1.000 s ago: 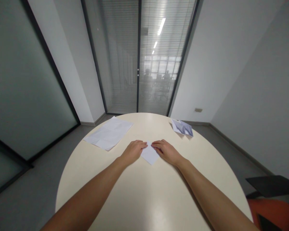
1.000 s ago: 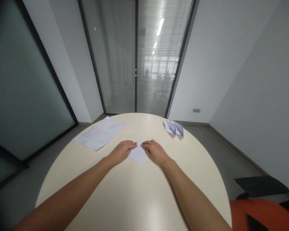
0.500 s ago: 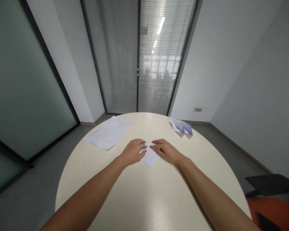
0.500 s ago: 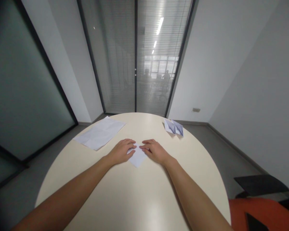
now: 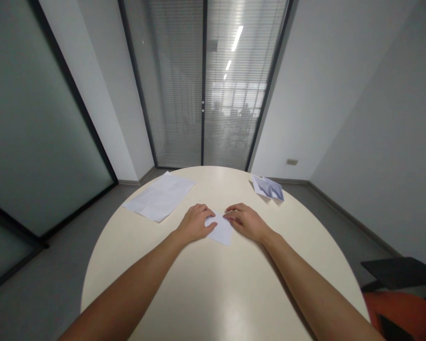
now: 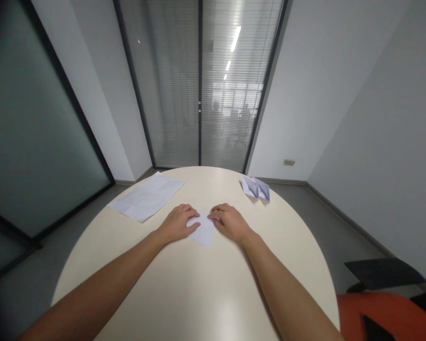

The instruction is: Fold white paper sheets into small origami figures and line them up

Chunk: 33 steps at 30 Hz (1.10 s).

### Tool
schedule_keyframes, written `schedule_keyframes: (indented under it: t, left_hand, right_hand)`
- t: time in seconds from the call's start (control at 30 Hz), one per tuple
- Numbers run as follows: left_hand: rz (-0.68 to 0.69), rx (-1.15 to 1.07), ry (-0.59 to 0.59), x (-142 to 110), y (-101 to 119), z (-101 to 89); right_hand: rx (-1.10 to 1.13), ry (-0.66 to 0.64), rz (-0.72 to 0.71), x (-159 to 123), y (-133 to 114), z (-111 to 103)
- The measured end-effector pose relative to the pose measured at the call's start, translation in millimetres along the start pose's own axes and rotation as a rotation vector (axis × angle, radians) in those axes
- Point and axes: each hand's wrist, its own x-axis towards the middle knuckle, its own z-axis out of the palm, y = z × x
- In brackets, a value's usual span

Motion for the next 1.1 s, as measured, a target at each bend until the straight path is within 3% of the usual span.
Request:
schedule_keyframes:
  t: [0.13, 0.43, 1.1]
  left_hand:
    - [-0.016, -0.030, 0.016, -0.8, -0.5, 0.9]
    - [-0.040, -0.071, 0.044, -0.3, -1.2, 6.3]
    - [-0.216, 0.083, 0.000, 0.1, -12.0, 12.2]
  right_hand:
    - [0.083, -0.102, -0.102, 3.9, -18.1, -5.8]
    - [0.069, -0.174, -0.094, 3.7, -21.6, -10.8]
    - [-0.009, -0.166, -0.014, 4.1, -28.3, 1.8]
